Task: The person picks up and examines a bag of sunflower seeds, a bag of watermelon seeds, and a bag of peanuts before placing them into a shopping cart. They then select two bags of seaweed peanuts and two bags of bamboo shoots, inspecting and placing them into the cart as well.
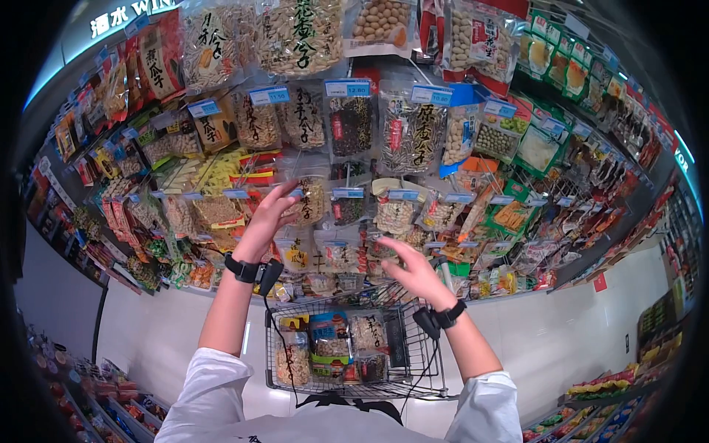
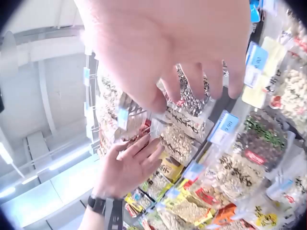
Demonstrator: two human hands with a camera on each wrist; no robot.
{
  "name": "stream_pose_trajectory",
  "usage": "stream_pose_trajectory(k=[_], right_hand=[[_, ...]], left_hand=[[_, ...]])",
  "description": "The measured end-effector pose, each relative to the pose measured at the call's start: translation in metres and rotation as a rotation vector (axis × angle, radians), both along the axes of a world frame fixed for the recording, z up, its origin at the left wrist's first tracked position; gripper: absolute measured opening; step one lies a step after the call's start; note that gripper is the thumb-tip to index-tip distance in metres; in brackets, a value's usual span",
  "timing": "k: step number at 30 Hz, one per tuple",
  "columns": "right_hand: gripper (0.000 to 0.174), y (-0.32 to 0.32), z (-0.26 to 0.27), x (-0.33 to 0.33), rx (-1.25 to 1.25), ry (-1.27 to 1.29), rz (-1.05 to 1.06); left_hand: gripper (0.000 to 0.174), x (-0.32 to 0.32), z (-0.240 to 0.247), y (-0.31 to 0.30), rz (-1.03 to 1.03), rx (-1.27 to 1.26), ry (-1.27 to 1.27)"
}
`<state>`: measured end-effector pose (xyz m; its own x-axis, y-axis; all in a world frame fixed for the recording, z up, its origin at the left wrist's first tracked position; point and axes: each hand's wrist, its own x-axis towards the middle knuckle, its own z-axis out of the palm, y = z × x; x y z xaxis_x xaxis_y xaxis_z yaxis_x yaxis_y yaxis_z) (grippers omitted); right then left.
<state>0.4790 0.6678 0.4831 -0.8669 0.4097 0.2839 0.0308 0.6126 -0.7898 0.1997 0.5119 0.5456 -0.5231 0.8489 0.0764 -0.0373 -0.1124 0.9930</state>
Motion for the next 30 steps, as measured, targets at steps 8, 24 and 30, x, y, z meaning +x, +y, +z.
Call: stream_pose_trajectory(k=[8,24,30], right_hand=[[0.065,0.134,0.032,-0.195,-0.169,0.329,-0.278],[0.058,0.111,0.04,-0.178,0.008,0.218,-0.457],[0.048,0.07,0.096,-0.123,0.052,0.125,-0.541]], left_hand=[[0.059,-0.072,-0.034,0.169,0.151,0.251,0.561],[0.038,-0.073,-0.02,0.189,0.041,0.301,0.476],[0.028,-0.037,0.011,0.118,-0.125,0.218,0.279]])
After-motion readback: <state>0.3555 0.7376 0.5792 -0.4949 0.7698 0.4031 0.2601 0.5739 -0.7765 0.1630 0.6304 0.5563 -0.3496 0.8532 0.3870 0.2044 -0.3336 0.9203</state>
